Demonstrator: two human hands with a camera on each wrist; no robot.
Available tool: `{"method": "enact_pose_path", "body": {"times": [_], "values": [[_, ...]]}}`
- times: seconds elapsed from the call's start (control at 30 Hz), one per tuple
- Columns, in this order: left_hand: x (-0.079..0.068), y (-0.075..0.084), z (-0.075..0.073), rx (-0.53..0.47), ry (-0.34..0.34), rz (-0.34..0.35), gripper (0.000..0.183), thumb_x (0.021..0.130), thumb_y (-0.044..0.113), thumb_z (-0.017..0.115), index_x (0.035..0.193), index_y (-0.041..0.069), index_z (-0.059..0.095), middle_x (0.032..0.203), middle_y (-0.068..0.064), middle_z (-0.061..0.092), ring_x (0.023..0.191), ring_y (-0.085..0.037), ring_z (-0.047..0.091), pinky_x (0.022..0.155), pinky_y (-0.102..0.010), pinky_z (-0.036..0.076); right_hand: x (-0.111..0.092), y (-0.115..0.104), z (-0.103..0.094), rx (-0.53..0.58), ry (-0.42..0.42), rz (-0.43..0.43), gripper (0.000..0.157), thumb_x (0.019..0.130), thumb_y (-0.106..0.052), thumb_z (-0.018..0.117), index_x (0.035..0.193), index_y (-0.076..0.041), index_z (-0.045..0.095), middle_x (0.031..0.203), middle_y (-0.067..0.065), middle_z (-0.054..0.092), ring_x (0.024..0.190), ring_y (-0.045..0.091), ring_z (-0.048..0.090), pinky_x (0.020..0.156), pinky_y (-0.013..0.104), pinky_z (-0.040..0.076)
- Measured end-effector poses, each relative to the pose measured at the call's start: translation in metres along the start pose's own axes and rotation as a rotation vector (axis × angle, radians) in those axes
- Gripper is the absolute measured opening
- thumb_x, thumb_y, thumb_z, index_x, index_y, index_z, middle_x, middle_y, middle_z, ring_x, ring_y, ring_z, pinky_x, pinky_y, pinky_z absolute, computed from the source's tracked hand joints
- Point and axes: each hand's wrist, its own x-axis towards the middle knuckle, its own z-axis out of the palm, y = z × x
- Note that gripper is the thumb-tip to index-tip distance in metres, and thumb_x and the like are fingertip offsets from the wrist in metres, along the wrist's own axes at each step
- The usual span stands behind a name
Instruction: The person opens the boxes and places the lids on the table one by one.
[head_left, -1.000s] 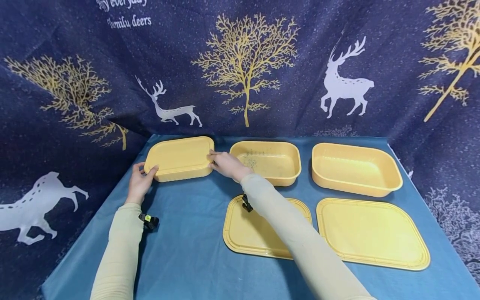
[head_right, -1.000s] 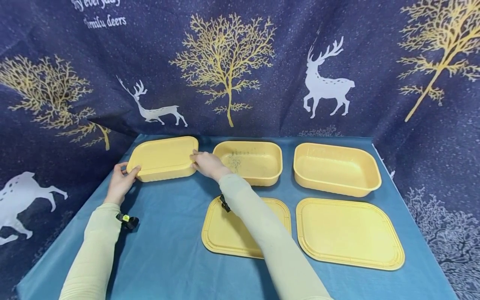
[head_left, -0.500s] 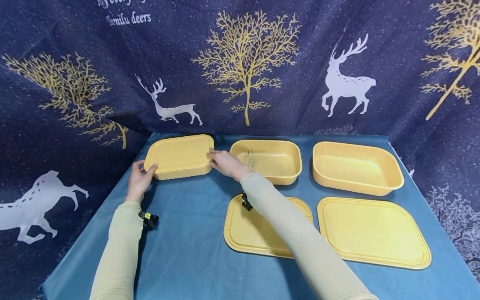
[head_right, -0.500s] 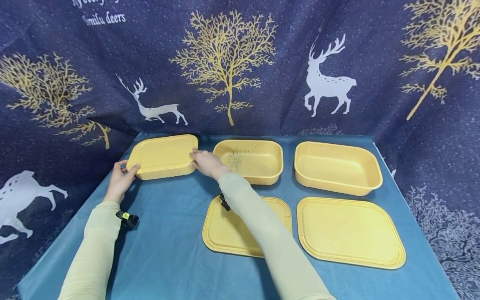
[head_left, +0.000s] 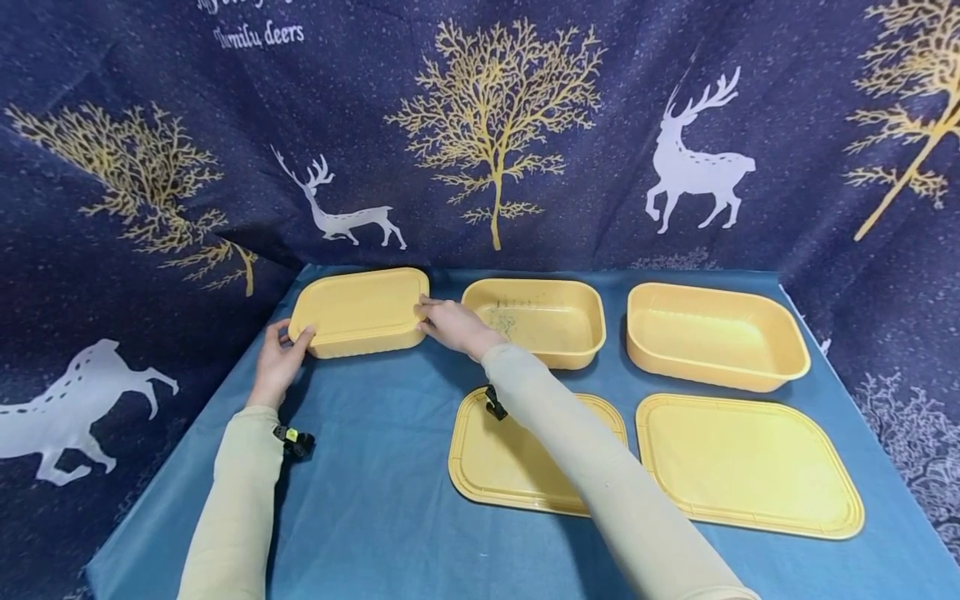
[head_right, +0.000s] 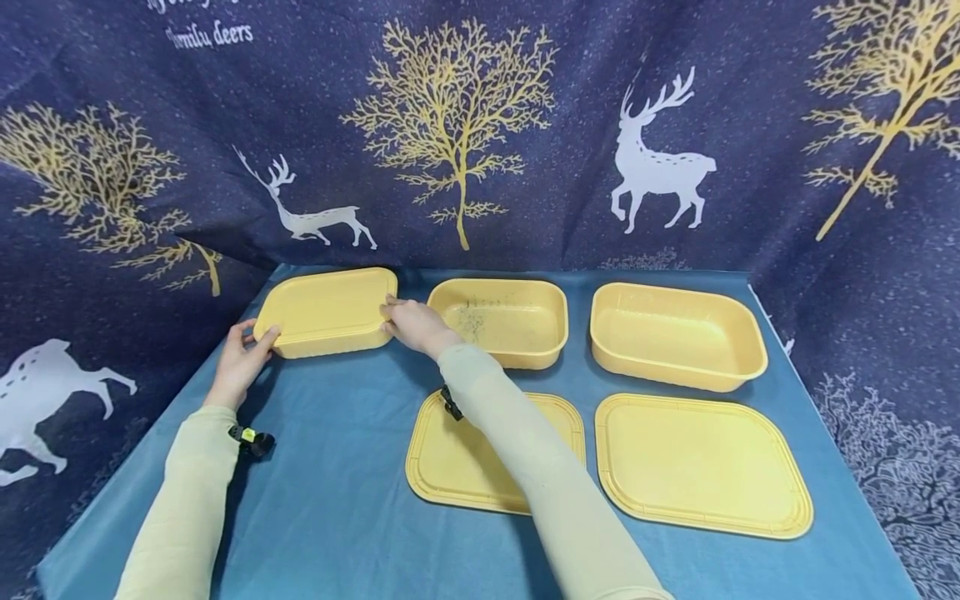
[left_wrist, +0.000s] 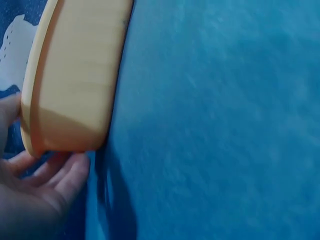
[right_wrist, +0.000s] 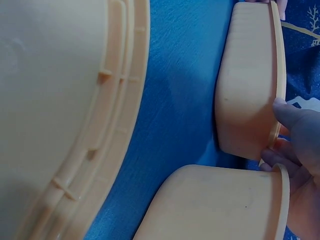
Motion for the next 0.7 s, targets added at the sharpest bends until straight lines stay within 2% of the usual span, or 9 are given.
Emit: {"method": "enact_pose_path", "body": {"times": [0.17, 0.37, 0.43, 0.53, 0.63, 0.7], "values": [[-0.003, -0.007, -0.009, -0.039, -0.111, 0.024, 0.097, 0.096, 0.056, 0.06, 0.163, 0.01, 0.006, 0.159, -0.025, 0.025, 0.137, -0.04, 0.04, 0.109, -0.054, 0.037, 0.001, 0.0, 0.001, 0.01, 0.003, -0.003, 0.047, 0.108, -0.029, 0.05, 0.15, -0.008, 0.047, 0.161, 0.014, 0.031, 0.129, 0.027, 0.056, 0.098, 0.033, 0.051], [-0.004, -0.015, -0.014, -0.048, -0.227, 0.029, 0.115, 0.092, 0.043, 0.073, 0.16, 0.008, -0.013, 0.165, -0.021, 0.013, 0.147, -0.04, 0.026, 0.116, -0.057, 0.025, 0.001, 0.0, 0.0, 0.017, 0.011, -0.01, 0.047, 0.108, -0.028, 0.051, 0.15, -0.008, 0.048, 0.16, 0.015, 0.033, 0.126, 0.027, 0.058, 0.097, 0.033, 0.051], [-0.004, -0.016, -0.013, -0.069, -0.244, 0.032, 0.111, 0.093, 0.038, 0.074, 0.161, 0.006, -0.008, 0.164, -0.021, 0.018, 0.146, -0.039, 0.028, 0.116, -0.055, 0.026, 0.001, 0.0, -0.001, 0.022, 0.014, -0.015, 0.046, 0.107, -0.028, 0.051, 0.149, -0.007, 0.049, 0.159, 0.015, 0.033, 0.122, 0.028, 0.061, 0.094, 0.033, 0.053], [-0.002, -0.017, -0.009, -0.089, -0.248, 0.046, 0.098, 0.094, 0.034, 0.074, 0.161, 0.002, 0.01, 0.158, -0.023, 0.03, 0.142, -0.037, 0.034, 0.113, -0.051, 0.031, 0.0, 0.0, -0.001, 0.026, 0.012, -0.02, 0.047, 0.107, -0.027, 0.052, 0.149, -0.007, 0.049, 0.159, 0.016, 0.034, 0.119, 0.027, 0.063, 0.093, 0.033, 0.054], [-0.001, -0.018, -0.004, -0.073, -0.227, 0.05, 0.086, 0.093, 0.034, 0.074, 0.155, -0.002, 0.027, 0.15, -0.024, 0.04, 0.136, -0.037, 0.04, 0.11, -0.049, 0.034, 0.0, 0.001, -0.001, 0.032, 0.001, -0.019, 0.048, 0.107, -0.027, 0.052, 0.15, -0.006, 0.048, 0.159, 0.015, 0.033, 0.119, 0.027, 0.063, 0.093, 0.033, 0.053], [-0.001, -0.019, -0.002, -0.044, -0.204, 0.036, 0.083, 0.092, 0.037, 0.075, 0.151, -0.003, 0.033, 0.148, -0.025, 0.043, 0.133, -0.037, 0.041, 0.109, -0.049, 0.035, 0.001, 0.001, -0.001, 0.034, -0.004, -0.02, 0.048, 0.107, -0.027, 0.051, 0.15, -0.006, 0.047, 0.16, 0.015, 0.032, 0.12, 0.028, 0.062, 0.094, 0.033, 0.053]]}}
